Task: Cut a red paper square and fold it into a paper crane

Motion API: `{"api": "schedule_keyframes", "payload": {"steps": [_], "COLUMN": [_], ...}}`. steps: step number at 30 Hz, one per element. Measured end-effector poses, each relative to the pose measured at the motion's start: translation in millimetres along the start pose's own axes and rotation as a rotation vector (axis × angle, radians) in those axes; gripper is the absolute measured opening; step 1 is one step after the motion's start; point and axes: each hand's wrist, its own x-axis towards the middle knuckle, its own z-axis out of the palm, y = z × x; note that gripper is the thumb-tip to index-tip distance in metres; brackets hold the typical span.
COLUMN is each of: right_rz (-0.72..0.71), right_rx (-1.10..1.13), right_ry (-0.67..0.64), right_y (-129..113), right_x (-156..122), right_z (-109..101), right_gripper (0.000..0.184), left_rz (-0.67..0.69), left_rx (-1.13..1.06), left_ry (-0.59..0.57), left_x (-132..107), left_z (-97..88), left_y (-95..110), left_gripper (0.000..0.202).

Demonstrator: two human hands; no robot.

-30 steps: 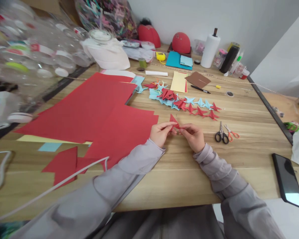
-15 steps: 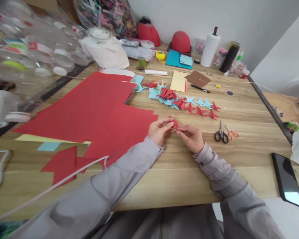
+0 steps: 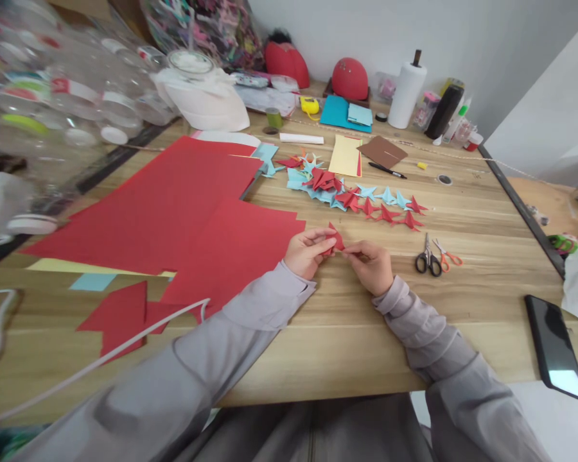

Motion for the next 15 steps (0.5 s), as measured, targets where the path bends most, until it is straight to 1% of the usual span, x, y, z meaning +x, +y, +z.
{"api": "schedule_keyframes", "payload": {"steps": [4,8,11,15], "right_rz": [0.016,0.096,0.139,0.152], "right_rx": [0.033,0.042,0.074,0.096], "right_ry": [-0.038,-0.023,-0.037,-0.05], "right_y": [-1.3,-3.6,-2.1,-0.2], "right_x": [-1.3,-1.3,-0.3,0.0], "right_z": [0.5,1.0,1.3,2.0], "right_gripper": [0.007,0.019,0.025,0.027], "left_rz": [0.003,0.022,0.015,-0.015], "left_rx": [0.054,0.132,0.123,0.088], "left_ry": [-0.005,-0.004,0.002,0.004], "left_x": [-2.5,-5.3,-5.1,-3.2], "left_z": [1.8,4.1,3.9,2.4], "left_y": [0.6,0.4,0.4,0.8], "left_gripper": [0.037,0.039,0.038,0.035]}}
